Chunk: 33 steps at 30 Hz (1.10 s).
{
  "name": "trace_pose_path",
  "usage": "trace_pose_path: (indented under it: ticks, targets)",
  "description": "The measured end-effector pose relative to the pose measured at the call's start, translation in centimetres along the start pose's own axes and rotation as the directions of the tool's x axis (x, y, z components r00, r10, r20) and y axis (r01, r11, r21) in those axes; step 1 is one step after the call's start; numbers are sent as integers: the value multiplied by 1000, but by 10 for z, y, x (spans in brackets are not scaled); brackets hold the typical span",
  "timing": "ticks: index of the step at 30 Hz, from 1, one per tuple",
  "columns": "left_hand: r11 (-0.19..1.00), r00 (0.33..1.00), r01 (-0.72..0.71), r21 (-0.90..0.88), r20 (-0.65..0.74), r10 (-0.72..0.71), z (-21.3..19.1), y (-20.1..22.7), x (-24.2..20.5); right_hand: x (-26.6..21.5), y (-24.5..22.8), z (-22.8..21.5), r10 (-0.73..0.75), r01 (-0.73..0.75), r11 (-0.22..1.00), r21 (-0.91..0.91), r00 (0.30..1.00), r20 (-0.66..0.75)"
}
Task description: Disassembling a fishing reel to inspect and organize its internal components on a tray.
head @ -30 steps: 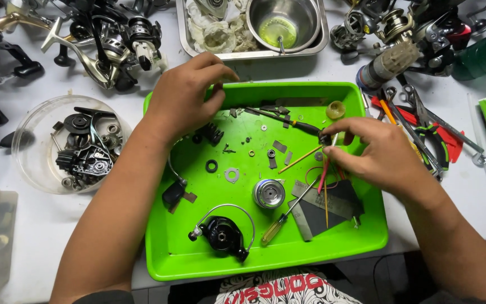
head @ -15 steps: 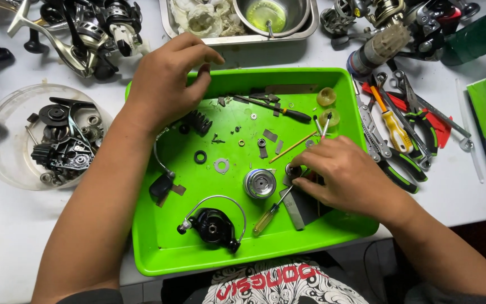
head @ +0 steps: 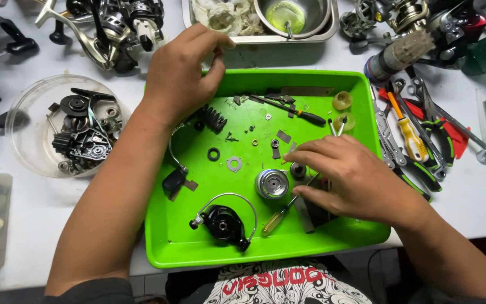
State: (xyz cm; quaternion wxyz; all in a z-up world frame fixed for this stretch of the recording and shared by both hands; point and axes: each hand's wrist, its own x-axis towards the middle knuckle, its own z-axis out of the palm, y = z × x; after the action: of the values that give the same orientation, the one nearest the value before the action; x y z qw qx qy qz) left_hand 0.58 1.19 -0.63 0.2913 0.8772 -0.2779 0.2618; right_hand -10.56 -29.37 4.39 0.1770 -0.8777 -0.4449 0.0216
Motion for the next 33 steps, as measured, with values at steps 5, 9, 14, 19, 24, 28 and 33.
trace_pose_path:
  ticks: [5,9,14,19,24,28,33]
  targets:
    - [1000,999,9,6,-34,-9,2,-1,0,11,-18,8,-109,118,992,-51,981,162]
    - [1000,1000,22,-1,-14,-22,2,-1,1,21,-18,17,-172,180,983,-37,971,164]
    - [999,999,36,4,-1,-36,1,2,1,33,-10,0,-113,101,982,162,992,63]
    - [999,999,38,-2,34,-37,2,0,3,34,27,-13,353,-337,733,590,931,92]
    - [999,999,32,-16,43,-31,5,-2,2,32,49,-3,592,-423,343,839,791,156]
    - [999,999,40,-2,9,-40,3,2,1,25,29,-11,516,-430,433,792,839,174]
    - [994,995,100,-48,-24,-101,3,3,2,11,-5,-5,43,-79,914,397,994,98]
